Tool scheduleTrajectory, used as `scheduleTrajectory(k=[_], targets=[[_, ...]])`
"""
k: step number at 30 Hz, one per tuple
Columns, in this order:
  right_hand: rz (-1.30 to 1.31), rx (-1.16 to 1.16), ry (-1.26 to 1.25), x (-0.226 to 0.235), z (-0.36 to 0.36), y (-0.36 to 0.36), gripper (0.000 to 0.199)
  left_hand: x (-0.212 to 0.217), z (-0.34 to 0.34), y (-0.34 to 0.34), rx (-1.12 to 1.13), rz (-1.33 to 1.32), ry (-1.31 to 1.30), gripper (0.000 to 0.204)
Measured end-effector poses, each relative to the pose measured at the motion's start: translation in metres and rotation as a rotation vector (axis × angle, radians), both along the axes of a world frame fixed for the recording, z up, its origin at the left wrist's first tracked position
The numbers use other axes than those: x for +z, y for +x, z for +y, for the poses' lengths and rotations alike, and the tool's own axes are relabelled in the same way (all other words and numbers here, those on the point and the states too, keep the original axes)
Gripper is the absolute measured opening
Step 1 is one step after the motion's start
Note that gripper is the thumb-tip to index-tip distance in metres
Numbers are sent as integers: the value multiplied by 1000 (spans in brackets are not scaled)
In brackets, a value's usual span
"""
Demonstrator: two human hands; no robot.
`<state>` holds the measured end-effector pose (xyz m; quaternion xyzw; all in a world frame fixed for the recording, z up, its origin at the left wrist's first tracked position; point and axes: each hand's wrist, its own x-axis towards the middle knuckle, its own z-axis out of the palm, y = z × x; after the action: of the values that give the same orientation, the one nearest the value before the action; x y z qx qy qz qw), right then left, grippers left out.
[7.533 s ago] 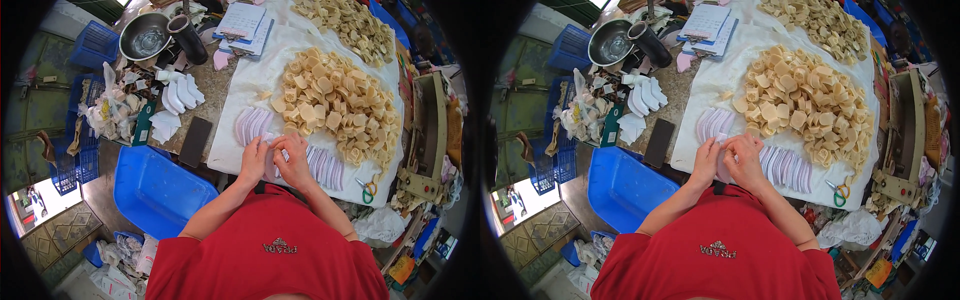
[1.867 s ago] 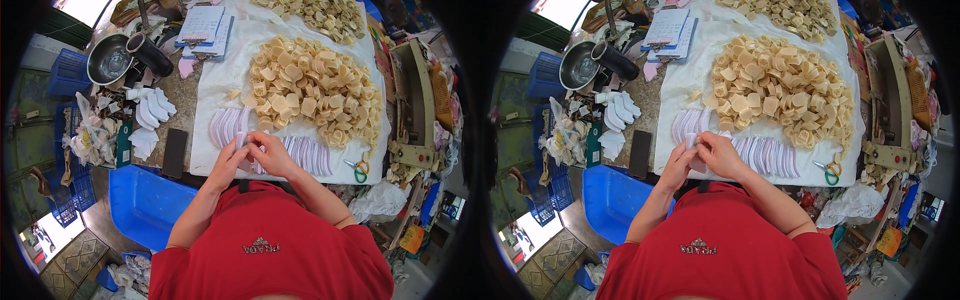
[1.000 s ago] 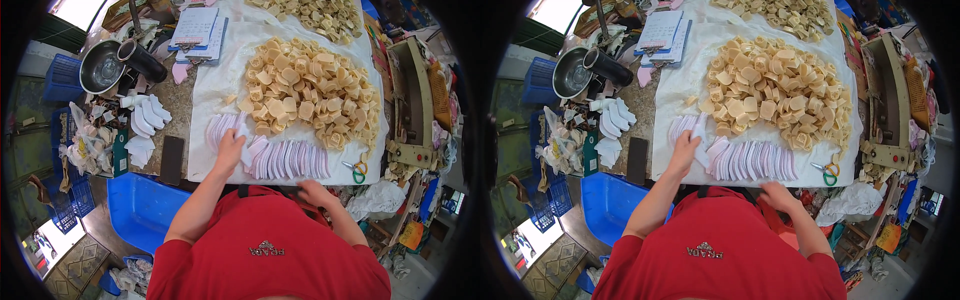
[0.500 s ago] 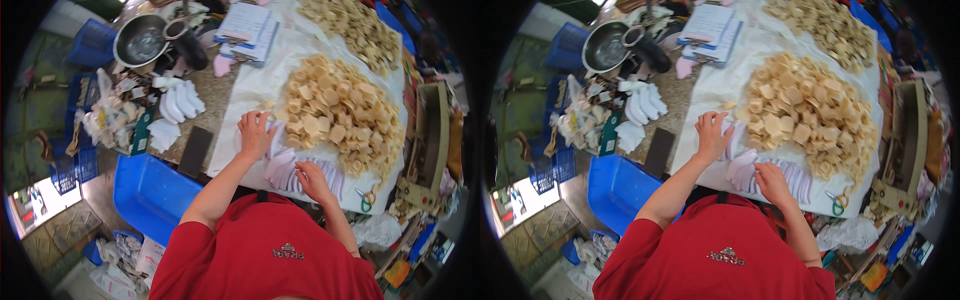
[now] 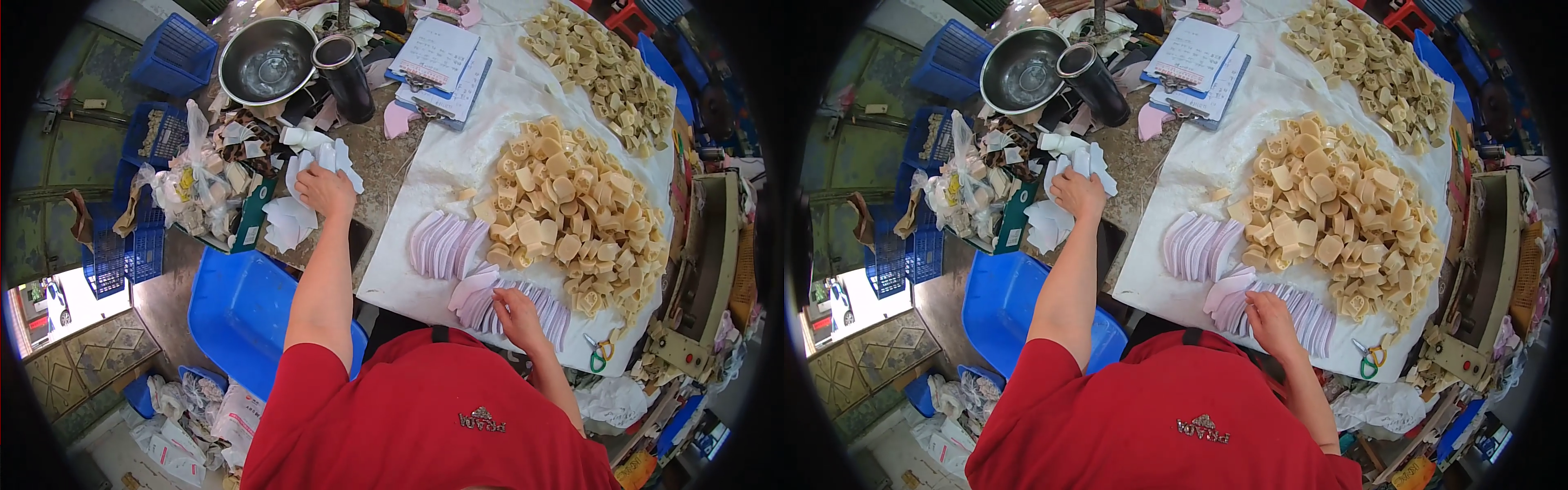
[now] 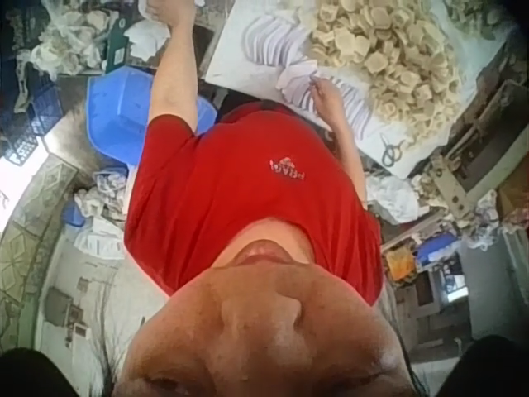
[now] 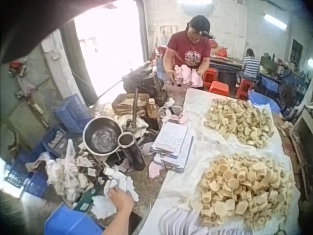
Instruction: The person is sorting and counting pink and white striped shoe components on a workbench in a factory setting.
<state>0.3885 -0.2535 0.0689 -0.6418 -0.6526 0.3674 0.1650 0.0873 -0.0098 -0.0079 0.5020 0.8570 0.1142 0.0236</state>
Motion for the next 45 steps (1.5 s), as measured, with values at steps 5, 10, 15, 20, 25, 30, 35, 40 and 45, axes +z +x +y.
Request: scheduleTrajectory(k=[5,10,15,20,25,30,35,40,45], targets=[[-4,-8,-35,-5,-5,2,21,7,1,2,-4,-65,61,42],[10,-32,-29,-7,-8,3,21,4,-3,-5,-134,-194,197,43],[11,-47,-18,-11,-10,5,20,-2,1,-8,-96,-285,222,55],[18,-70,-45,-11,-11,3,20,-1,-2,-16,-95,-298,96,48],[28,-129,-30,-9,-13,7,20,21,-13,-4,-136,-283,116,39],[180,-230,20,35,19,-13,18,79,-59,31,-231,-1236,107,33],[356,-231,113,65,56,-50,18,100,-120,79,-496,-1220,-136,48],[336,-262,128,60,58,-62,19,105,-161,110,-932,-915,65,63],[380,-310,-99,61,44,-49,18,108,-179,118,-1090,-566,101,70]])
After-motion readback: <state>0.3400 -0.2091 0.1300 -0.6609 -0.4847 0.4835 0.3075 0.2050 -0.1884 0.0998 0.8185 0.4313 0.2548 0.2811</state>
